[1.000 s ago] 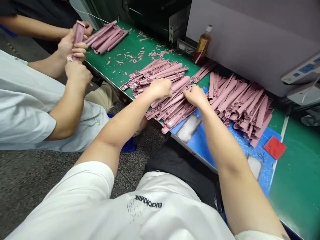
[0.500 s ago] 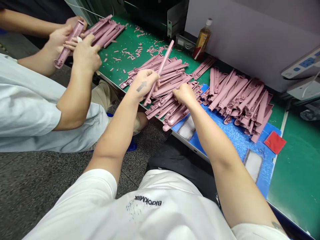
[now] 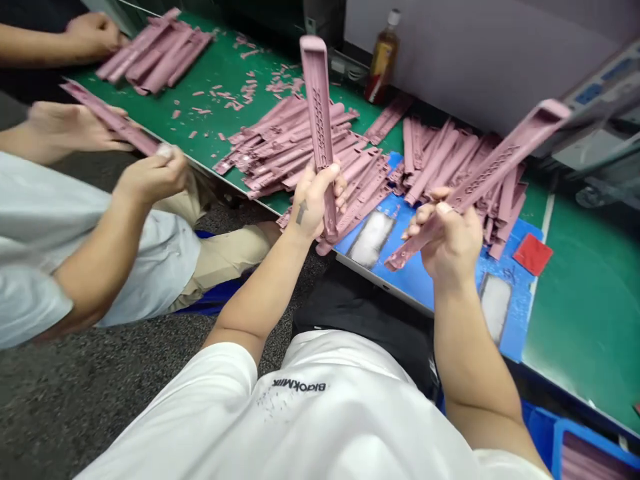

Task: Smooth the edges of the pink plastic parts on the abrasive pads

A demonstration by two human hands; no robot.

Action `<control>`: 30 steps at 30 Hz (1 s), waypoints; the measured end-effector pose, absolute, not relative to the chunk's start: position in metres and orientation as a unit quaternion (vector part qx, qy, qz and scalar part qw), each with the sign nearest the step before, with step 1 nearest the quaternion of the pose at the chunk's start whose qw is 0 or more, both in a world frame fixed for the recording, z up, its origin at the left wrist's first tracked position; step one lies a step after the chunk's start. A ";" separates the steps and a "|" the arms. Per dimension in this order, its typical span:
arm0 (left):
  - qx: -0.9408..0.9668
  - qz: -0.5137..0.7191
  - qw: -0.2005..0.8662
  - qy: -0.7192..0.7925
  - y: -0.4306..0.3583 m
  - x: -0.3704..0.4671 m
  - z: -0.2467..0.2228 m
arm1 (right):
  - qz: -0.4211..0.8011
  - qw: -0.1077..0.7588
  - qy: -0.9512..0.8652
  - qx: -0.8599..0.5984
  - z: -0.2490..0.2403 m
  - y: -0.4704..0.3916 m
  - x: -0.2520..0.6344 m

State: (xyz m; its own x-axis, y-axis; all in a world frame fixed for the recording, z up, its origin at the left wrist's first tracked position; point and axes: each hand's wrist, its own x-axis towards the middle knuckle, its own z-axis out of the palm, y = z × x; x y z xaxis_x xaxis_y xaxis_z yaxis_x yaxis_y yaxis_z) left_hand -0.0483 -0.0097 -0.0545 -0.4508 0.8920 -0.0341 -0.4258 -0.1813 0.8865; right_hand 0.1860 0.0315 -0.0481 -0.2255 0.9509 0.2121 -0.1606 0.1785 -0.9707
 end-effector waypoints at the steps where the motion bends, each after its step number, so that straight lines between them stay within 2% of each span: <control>1: 0.258 0.732 0.454 0.437 -0.007 -0.036 -0.056 | 0.524 0.554 -0.551 -0.339 -0.048 0.031 0.202; 4: 0.279 0.749 0.443 0.406 0.006 -0.007 -0.066 | 0.433 0.664 -0.524 -0.312 -0.052 0.040 0.264; 7: 0.337 0.755 0.418 0.377 0.026 0.012 -0.088 | 0.332 0.725 -0.514 -0.316 -0.068 0.049 0.337; 10: 0.387 0.758 0.363 0.379 0.045 0.026 -0.114 | 0.292 0.710 -0.516 -0.379 -0.092 0.045 0.393; 13: 0.413 0.754 0.323 0.396 0.064 0.037 -0.130 | 0.320 0.664 -0.510 -0.443 -0.112 0.040 0.415; 21: 0.403 0.749 0.292 0.437 0.090 0.048 -0.115 | 0.332 0.669 -0.463 -0.477 -0.110 0.058 0.414; 26: 0.414 0.757 0.271 0.427 0.089 0.049 -0.117 | 0.277 0.721 -0.461 -0.437 -0.114 0.062 0.417; 30: 0.477 0.711 0.291 0.428 0.090 0.049 -0.118 | 0.297 0.688 -0.487 -0.449 -0.117 0.063 0.407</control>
State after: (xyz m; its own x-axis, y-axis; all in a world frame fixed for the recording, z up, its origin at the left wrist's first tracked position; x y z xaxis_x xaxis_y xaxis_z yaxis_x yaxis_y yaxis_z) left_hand 0.0486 0.0897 -0.1183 -0.3758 0.8210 0.4298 -0.0050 -0.4655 0.8850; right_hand 0.4071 0.0626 -0.1168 0.3499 0.8455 0.4033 0.0298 0.4202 -0.9069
